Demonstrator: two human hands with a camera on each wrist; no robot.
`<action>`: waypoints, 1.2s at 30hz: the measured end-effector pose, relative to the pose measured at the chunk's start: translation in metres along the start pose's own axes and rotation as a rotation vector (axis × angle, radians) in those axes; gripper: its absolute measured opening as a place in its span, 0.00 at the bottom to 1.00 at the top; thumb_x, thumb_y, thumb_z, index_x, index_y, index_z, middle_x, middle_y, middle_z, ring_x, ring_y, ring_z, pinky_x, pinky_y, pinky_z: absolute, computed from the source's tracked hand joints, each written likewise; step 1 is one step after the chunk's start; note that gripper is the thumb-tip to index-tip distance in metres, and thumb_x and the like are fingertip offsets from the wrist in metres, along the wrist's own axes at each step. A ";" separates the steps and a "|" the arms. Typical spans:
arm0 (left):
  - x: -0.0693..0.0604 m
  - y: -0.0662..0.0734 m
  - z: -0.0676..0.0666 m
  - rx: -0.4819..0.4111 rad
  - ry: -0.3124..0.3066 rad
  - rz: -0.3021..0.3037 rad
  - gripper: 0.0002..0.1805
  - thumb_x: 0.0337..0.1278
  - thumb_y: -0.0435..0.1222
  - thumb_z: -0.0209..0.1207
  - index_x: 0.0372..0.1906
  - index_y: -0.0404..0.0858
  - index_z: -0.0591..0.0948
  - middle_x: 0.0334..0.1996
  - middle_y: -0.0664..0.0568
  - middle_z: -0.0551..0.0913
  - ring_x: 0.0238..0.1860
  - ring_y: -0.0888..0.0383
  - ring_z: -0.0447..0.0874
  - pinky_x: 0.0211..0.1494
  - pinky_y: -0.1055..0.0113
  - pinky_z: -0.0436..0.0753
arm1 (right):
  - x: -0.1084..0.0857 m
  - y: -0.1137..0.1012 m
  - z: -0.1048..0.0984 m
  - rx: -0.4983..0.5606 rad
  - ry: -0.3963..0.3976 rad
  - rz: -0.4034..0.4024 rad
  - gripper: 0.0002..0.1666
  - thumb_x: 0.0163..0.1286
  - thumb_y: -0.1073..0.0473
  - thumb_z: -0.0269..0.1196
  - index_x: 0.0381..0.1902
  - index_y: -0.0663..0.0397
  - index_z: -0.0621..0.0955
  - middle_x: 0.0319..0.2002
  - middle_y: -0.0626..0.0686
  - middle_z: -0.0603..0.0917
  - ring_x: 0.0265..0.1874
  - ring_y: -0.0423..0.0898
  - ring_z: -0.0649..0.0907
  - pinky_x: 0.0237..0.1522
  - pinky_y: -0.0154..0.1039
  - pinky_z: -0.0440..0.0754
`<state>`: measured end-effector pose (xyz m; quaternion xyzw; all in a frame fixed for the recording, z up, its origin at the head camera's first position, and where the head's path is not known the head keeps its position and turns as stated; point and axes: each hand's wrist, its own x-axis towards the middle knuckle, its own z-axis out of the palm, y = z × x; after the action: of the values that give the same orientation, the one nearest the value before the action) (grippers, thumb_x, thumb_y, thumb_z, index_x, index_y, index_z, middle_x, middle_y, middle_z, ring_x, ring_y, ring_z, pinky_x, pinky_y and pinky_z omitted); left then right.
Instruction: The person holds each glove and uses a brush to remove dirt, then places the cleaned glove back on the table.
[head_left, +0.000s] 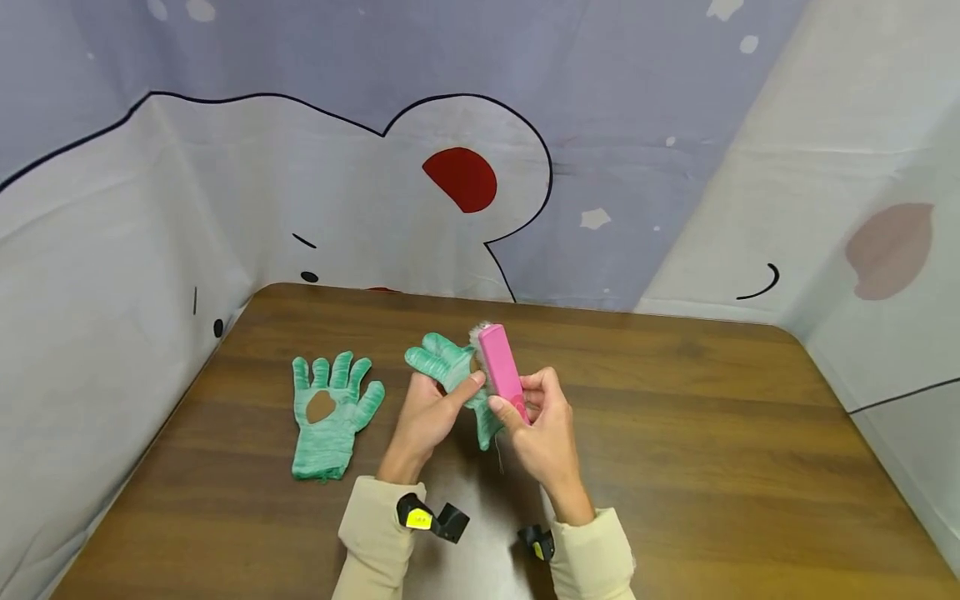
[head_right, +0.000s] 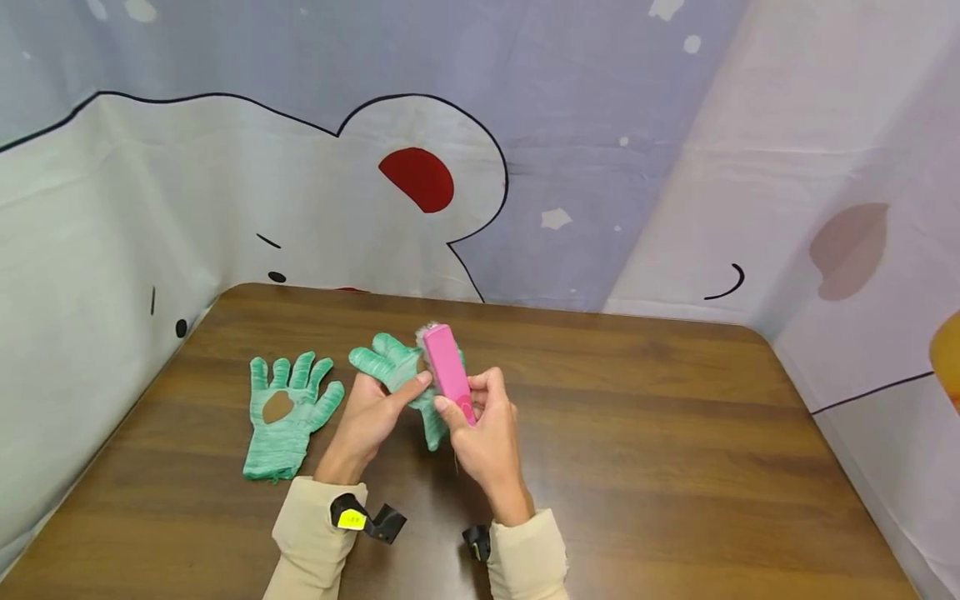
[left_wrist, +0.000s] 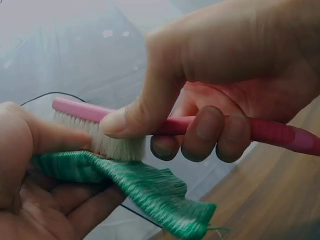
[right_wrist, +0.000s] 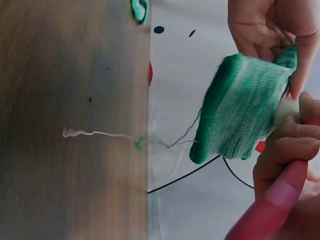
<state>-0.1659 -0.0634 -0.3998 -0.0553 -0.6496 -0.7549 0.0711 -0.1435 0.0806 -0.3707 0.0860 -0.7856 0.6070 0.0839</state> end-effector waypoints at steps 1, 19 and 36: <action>0.000 0.000 0.000 -0.006 0.006 0.006 0.18 0.55 0.29 0.59 0.51 0.34 0.71 0.45 0.46 0.79 0.49 0.57 0.76 0.54 0.65 0.74 | 0.001 0.003 0.001 0.005 -0.004 0.016 0.20 0.56 0.67 0.66 0.41 0.67 0.68 0.28 0.63 0.82 0.18 0.43 0.79 0.22 0.32 0.76; -0.001 -0.001 0.000 0.011 0.001 0.072 0.21 0.54 0.27 0.59 0.54 0.31 0.72 0.48 0.42 0.79 0.52 0.55 0.75 0.55 0.64 0.74 | 0.009 0.023 0.005 0.077 0.068 0.097 0.17 0.58 0.67 0.65 0.44 0.68 0.76 0.16 0.55 0.75 0.09 0.36 0.68 0.13 0.29 0.64; -0.001 0.002 -0.002 -0.070 0.001 0.120 0.14 0.52 0.25 0.60 0.44 0.28 0.72 0.35 0.43 0.78 0.41 0.57 0.77 0.48 0.65 0.77 | 0.003 0.009 0.009 -0.018 -0.060 0.125 0.16 0.63 0.63 0.61 0.48 0.56 0.73 0.17 0.57 0.77 0.12 0.40 0.70 0.15 0.35 0.69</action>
<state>-0.1649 -0.0658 -0.3988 -0.0961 -0.6183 -0.7716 0.1146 -0.1492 0.0743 -0.3804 0.0542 -0.7969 0.6012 0.0227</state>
